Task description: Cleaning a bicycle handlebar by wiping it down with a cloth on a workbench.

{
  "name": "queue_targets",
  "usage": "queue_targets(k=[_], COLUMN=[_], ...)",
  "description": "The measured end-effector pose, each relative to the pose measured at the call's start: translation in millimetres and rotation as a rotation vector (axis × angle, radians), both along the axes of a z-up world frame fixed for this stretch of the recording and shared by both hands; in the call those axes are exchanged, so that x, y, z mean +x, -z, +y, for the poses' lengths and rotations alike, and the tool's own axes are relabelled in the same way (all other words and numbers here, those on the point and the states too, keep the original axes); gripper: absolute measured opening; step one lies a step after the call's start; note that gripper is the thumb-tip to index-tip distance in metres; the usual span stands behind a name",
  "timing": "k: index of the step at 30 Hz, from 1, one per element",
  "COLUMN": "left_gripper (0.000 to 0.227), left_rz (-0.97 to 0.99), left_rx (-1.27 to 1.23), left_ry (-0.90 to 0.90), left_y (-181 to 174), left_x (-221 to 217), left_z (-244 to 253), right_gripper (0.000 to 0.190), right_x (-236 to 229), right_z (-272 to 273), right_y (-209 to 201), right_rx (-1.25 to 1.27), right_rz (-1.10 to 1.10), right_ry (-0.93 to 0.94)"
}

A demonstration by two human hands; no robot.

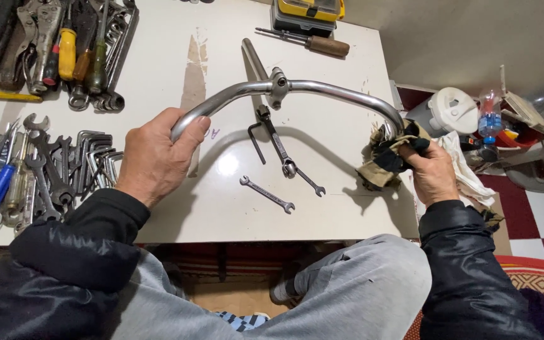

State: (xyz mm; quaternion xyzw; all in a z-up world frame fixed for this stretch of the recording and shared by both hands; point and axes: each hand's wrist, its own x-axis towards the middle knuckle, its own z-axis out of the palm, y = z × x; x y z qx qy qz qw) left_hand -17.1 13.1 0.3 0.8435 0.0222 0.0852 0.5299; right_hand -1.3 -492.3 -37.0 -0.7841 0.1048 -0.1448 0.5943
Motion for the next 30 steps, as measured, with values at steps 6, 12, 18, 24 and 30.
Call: queue_targets(k=[6, 12, 18, 24, 30], left_gripper=[0.028, 0.029, 0.03, 0.03, 0.03], left_rz=[-0.021, -0.009, 0.007, -0.005, -0.009], left_rx=[0.004, 0.015, -0.001, 0.004, 0.025], left_ry=[-0.003, -0.002, -0.008, 0.002, -0.002], left_y=[0, 2, 1, -1, 2], left_x=[0, 1, 1, 1, 1], left_z=[1, 1, 1, 0, 1], right_gripper=[0.029, 0.04, 0.02, 0.013, 0.017], right_x=[-14, -6, -12, -4, 12], right_z=[48, 35, 55, 16, 3], right_y=[-35, -18, -48, -8, -14], right_rx=[-0.282, -0.768, -0.353, 0.21, 0.37], right_rz=[-0.003, -0.005, 0.084, 0.088, 0.181], right_ry=[-0.035, 0.101, 0.08, 0.092, 0.089])
